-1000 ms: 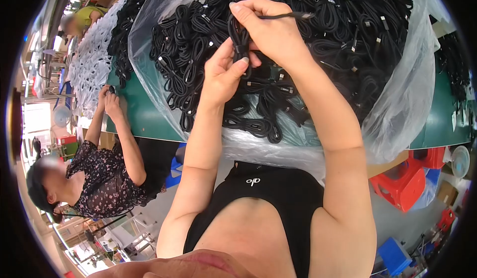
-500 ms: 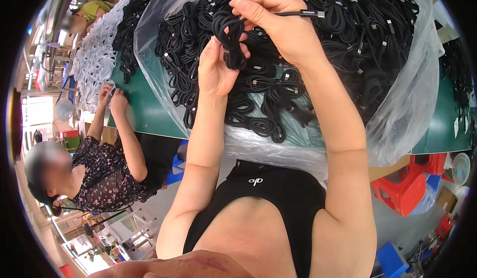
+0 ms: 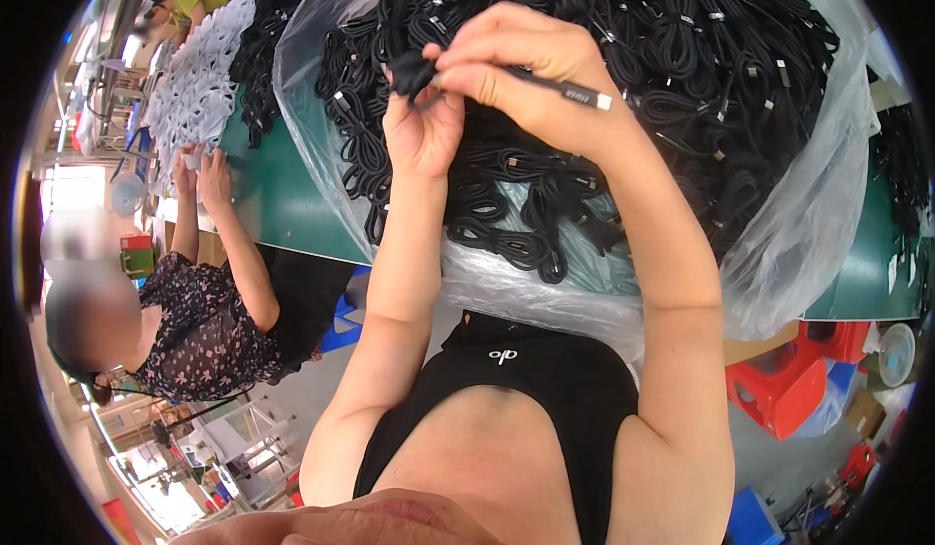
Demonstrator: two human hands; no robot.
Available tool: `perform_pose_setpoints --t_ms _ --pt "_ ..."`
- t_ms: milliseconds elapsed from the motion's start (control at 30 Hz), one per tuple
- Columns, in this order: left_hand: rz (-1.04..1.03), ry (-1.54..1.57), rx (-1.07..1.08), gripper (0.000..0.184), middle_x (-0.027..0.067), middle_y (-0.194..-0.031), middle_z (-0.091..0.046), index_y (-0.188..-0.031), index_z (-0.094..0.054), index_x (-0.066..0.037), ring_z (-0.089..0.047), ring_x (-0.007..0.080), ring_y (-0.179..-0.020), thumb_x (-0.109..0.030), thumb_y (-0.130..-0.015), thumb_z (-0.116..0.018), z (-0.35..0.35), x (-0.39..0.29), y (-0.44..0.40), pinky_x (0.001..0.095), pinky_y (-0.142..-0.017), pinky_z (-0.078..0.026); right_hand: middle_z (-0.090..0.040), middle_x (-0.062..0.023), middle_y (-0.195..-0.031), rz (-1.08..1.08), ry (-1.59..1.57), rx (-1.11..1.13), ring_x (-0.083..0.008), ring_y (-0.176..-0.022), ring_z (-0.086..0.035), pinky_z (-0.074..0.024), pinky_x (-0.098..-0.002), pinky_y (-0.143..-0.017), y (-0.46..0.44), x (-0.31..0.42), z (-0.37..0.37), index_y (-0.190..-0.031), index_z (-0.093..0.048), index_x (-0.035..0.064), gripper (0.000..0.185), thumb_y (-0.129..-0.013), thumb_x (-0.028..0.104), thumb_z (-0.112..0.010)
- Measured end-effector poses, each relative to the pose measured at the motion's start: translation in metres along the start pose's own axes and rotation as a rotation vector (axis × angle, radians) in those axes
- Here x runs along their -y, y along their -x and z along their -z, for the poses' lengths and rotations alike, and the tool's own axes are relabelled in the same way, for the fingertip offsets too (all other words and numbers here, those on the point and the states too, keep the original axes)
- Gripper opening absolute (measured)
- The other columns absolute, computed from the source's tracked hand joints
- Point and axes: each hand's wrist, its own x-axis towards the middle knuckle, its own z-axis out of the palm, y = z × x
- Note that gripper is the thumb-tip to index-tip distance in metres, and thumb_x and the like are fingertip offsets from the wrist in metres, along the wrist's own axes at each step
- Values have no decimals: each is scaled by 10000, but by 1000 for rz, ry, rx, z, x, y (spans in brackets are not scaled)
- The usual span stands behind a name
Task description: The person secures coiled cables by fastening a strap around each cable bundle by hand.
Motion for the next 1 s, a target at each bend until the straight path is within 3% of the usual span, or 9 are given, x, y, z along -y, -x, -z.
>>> perform_pose_setpoints --t_ms 133,167,267,433,533,633,767,800,1000 --pt "72 94 239 514 168 -1197 -498 -1253 -421 7 -529 238 -1055 -330 -881 -532 6 -8 -2 346 -875 -496 -616 -72 -810 -71 -61 174 -158 -704 -579 -454 -266 -630 1 4 -1 -918 -661 7 156 -764 20 -637" --pt "59 97 187 578 179 -1238 -469 -1301 -378 -1 -520 220 -1038 -319 -858 -570 11 -11 -2 332 -903 -472 -610 -74 -800 -48 -21 194 -160 -676 -570 -443 -267 -605 0 6 0 -925 -659 10 163 -768 -3 -618" --pt "78 54 253 516 173 -1291 -445 -1274 -430 -16 -519 223 -1057 -255 -849 -599 4 -15 -4 343 -956 -425 -603 -78 -788 -37 128 225 -161 -670 -568 -437 -254 -597 5 -3 -1 -933 -654 11 169 -772 -15 -606" --pt "-2 -256 289 447 170 -1250 -489 -1263 -448 -31 -507 240 -1105 -163 -860 -587 -5 -12 1 390 -963 -411 -598 -71 -782 18 206 26 -145 -678 -562 -429 -232 -594 5 -16 -7 -952 -641 6 160 -801 -12 -591" --pt "-52 -378 267 378 168 -1180 -540 -1229 -475 -28 -528 246 -1082 -128 -875 -560 -11 -12 3 400 -937 -427 -592 -49 -772 -176 58 -46 -105 -685 -553 -420 -212 -595 7 -15 -5 -929 -645 11 135 -800 3 -605" --pt "-122 -435 220 327 174 -1136 -559 -1193 -485 -15 -563 237 -1013 -113 -886 -541 -10 -12 2 385 -903 -449 -592 -79 -743 -156 90 -106 -152 -638 -573 -439 -244 -569 7 -12 -11 -878 -639 5 109 -771 22 -630" --pt "-173 -377 150 302 168 -1097 -567 -1165 -476 4 -573 223 -960 -119 -894 -531 -6 -15 2 356 -879 -465 -566 -86 -726 64 277 -1 -210 -631 -570 -452 -279 -564 9 -7 -15 -845 -632 18 108 -740 34 -650" --pt "-194 -383 128 291 168 -1095 -569 -1156 -482 -3 -574 221 -951 -119 -893 -533 -6 -15 2 358 -875 -465 -577 -90 -772 77 306 47 -176 -667 -570 -438 -250 -579 12 -7 -18 -854 -625 -2 112 -743 -9 -635" --pt "-310 -480 87 262 159 -1066 -585 -1116 -498 -43 -574 206 -919 -122 -876 -567 -5 -13 2 358 -862 -454 -578 -104 -849 -134 173 313 -182 -712 -554 -456 -284 -655 17 0 -11 -1041 -580 -33 382 -709 130 -680"
